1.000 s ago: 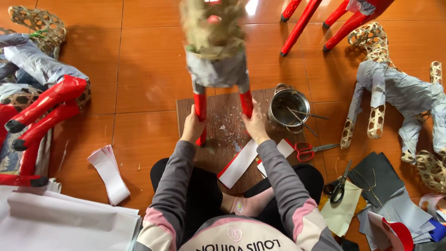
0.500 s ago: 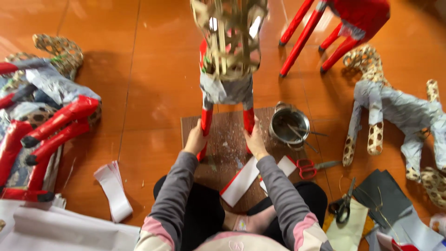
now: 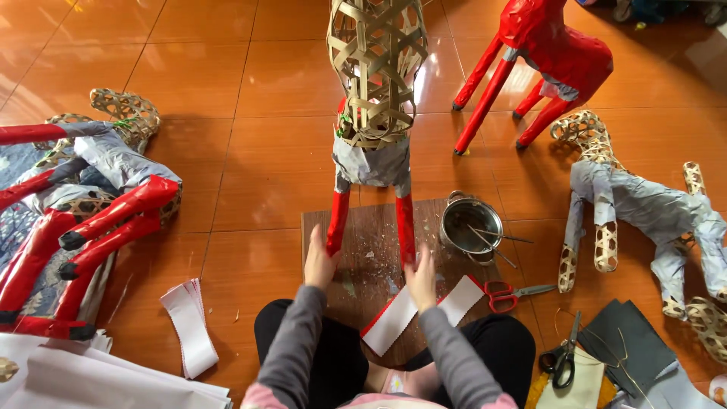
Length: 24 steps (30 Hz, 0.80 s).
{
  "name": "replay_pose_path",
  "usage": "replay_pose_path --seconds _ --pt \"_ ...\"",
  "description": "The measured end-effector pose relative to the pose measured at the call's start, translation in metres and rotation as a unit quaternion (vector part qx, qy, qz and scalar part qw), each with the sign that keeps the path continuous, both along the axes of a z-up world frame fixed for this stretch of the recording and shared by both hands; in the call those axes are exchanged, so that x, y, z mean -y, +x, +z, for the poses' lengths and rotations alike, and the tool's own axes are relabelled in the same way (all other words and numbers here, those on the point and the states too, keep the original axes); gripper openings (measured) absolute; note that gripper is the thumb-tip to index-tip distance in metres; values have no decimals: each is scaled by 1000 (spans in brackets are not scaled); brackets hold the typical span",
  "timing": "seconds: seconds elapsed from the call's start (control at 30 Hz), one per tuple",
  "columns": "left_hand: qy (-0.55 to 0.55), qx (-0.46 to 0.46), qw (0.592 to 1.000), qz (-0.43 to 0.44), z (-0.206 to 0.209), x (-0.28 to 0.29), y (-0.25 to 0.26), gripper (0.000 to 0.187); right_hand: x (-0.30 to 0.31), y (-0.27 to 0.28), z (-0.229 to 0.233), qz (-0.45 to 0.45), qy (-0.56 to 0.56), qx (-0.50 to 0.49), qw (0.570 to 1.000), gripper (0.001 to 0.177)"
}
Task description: Decorating a wicker animal structure by applying red paper strips to its legs using glue and scissors
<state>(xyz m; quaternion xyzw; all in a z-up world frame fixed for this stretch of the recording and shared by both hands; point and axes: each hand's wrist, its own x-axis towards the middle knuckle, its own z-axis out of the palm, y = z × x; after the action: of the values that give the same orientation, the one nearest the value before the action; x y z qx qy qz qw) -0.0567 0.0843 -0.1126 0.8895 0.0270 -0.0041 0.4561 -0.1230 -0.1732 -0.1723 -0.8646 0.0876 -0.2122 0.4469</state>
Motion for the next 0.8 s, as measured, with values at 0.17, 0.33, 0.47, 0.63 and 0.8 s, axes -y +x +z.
replay_pose_path --seconds 0.17,0.33,0.47,0.63,0.8 --pt "49 -31 998 -32 -132 19 -105 43 -39 -95 -89 199 -206 -323 902 48" --pt "-9 -23 994 -110 -204 58 -140 27 -30 -103 -139 271 -240 -338 869 26" --pt "74 -88 988 -106 -220 66 -130 39 -24 -83 -56 226 -53 -338 912 21" --pt "230 -221 938 -134 -164 90 -144 67 -20 -15 133 156 136 -295 933 35" --pt "283 -162 932 -159 -178 85 -137 56 -28 45 334 288 110 223 925 18"
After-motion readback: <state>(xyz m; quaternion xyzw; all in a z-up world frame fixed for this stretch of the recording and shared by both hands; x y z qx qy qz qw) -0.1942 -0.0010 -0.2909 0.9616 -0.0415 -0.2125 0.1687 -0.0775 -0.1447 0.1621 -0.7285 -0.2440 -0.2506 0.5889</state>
